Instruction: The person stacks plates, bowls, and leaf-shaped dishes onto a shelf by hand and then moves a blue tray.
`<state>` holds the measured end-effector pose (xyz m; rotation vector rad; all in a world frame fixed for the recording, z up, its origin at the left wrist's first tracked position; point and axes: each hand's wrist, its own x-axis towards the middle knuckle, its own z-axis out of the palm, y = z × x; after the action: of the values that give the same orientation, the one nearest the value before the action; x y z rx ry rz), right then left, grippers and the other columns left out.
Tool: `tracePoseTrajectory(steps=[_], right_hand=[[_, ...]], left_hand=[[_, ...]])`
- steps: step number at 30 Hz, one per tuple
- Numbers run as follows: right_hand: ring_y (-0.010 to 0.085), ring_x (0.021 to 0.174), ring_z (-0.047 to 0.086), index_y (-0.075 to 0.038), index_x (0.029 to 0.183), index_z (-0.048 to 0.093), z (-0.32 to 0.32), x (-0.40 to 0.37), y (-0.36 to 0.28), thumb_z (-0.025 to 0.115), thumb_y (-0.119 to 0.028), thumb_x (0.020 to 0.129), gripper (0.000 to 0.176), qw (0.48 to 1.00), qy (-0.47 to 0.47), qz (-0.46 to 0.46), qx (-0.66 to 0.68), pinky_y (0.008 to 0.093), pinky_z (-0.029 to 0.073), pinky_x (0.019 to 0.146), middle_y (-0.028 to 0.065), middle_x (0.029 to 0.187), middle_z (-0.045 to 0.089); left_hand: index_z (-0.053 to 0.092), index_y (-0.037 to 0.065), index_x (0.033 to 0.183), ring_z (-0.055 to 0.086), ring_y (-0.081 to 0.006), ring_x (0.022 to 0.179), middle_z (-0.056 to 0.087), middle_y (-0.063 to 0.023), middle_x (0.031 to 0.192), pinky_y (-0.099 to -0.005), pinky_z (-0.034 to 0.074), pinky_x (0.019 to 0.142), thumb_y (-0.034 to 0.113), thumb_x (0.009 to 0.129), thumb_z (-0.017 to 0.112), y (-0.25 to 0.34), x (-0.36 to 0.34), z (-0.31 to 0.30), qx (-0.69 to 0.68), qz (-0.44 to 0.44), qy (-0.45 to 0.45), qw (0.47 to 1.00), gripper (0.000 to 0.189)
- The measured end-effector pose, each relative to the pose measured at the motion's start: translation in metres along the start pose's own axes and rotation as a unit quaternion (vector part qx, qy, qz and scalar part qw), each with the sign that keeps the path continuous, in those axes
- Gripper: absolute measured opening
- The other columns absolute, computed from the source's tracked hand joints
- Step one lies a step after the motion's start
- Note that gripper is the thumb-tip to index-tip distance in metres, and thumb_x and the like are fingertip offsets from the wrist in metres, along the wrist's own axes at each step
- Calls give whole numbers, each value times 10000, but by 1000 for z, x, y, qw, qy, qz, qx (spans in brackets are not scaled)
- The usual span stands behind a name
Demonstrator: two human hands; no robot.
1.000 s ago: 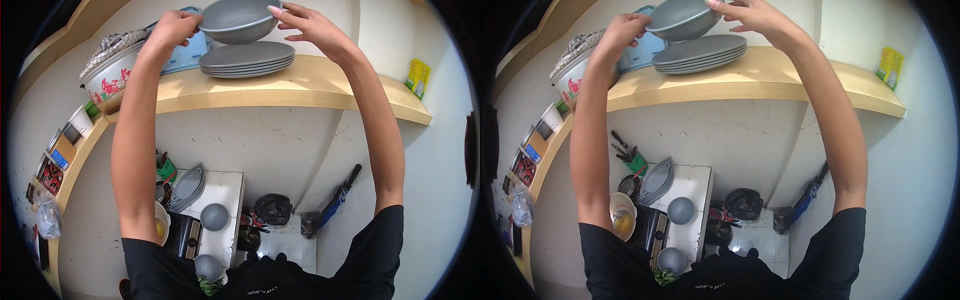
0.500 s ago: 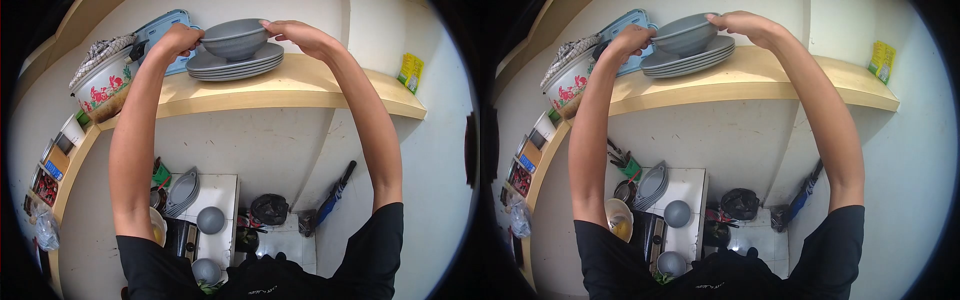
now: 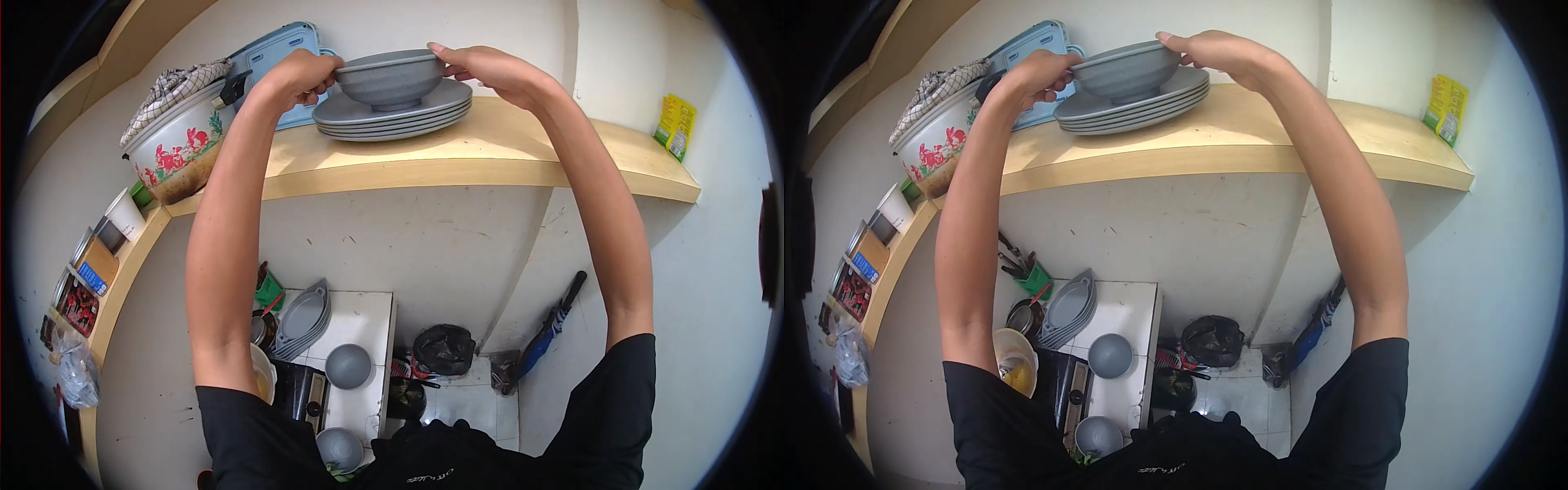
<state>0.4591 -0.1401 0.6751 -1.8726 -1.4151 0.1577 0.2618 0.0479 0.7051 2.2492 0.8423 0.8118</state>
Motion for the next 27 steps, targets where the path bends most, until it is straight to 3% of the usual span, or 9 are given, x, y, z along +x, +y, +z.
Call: tracePoseTrajectory(steps=[3, 6, 8, 9, 10, 14, 16, 22, 27], right_hand=[[350, 1414, 323, 45, 1408, 448, 2, -9, -8, 408, -716, 905, 913, 998, 65, 10, -25, 487, 191, 1176, 267, 1430, 439], [355, 1360, 408, 21, 1377, 501, 8, -25, -20, 490, -667, 904, 835, 989, 146, 15, -26, 470, 278, 1135, 243, 1398, 492], [310, 1188, 568, 140, 1345, 426, 21, -57, -35, 505, -454, 982, 701, 959, 254, -116, -51, 381, 499, 971, 299, 1270, 527], [324, 1238, 529, 73, 1341, 483, 37, -70, -37, 544, -475, 951, 675, 949, 246, -199, 10, 409, 423, 1029, 242, 1314, 537], [338, 1287, 490, 6, 1337, 539, 52, -83, -39, 583, -495, 921, 653, 928, 238, -279, 71, 436, 348, 1087, 185, 1358, 547], [300, 1188, 555, -27, 1276, 590, 121, -150, -30, 669, -234, 867, 465, 918, 70, -390, 4, 379, 415, 1018, 146, 1277, 595], [304, 1110, 567, -90, 1276, 594, 168, -167, -12, 697, -235, 873, 441, 947, -47, -311, 70, 399, 419, 979, 127, 1135, 625], [267, 903, 652, -17, 1098, 674, 391, -141, 118, 618, -194, 938, 245, 953, -87, -63, 285, 374, 529, 786, 152, 1042, 648], [272, 885, 673, -5, 1104, 660, 533, -176, 201, 634, -240, 924, 297, 954, -199, 5, 223, 372, 544, 766, 162, 1046, 666]], left_hand=[[608, -10, 762, 465, -121, 571, 556, -58, 680, -276, 386, 490, 268, 922, 583, 4, -18, -2, -1, 12, 39, 999, 322], [671, -22, 990, 496, -119, 692, 572, -34, 783, -287, 422, 592, 466, 891, 618, -7, -31, -10, 81, 17, 73, 994, 501], [660, -46, 968, 504, -108, 597, 574, -55, 691, -277, 430, 553, 309, 930, 608, -22, -47, -12, 83, 205, 213, 952, 360], [657, -7, 1143, 524, -93, 738, 587, -39, 794, -248, 429, 638, 412, 931, 601, -29, -62, -13, 60, 241, 222, 943, 473], [657, -7, 1143, 524, -93, 738, 587, -39, 794, -248, 429, 638, 412, 931, 601, -37, -83, -13, 66, 231, 226, 944, 473], [662, -22, 1029, 478, -31, 639, 565, 22, 714, -201, 380, 565, 145, 954, 609, -89, -155, 4, -76, 290, 298, 906, 191], [667, -3, 1012, 470, -17, 663, 564, 47, 743, -187, 374, 570, 142, 964, 612, -128, -195, 16, -118, 168, 278, 938, 162], [674, 21, 964, 485, -29, 651, 599, 35, 730, -213, 412, 581, 111, 945, 604, -343, -257, 117, -108, 8, 263, 959, 115], [707, 36, 900, 680, -284, 720, 692, -147, 756, -403, 529, 669, 250, 857, 662, -492, -354, 205, 55, -288, 120, 948, 223]])
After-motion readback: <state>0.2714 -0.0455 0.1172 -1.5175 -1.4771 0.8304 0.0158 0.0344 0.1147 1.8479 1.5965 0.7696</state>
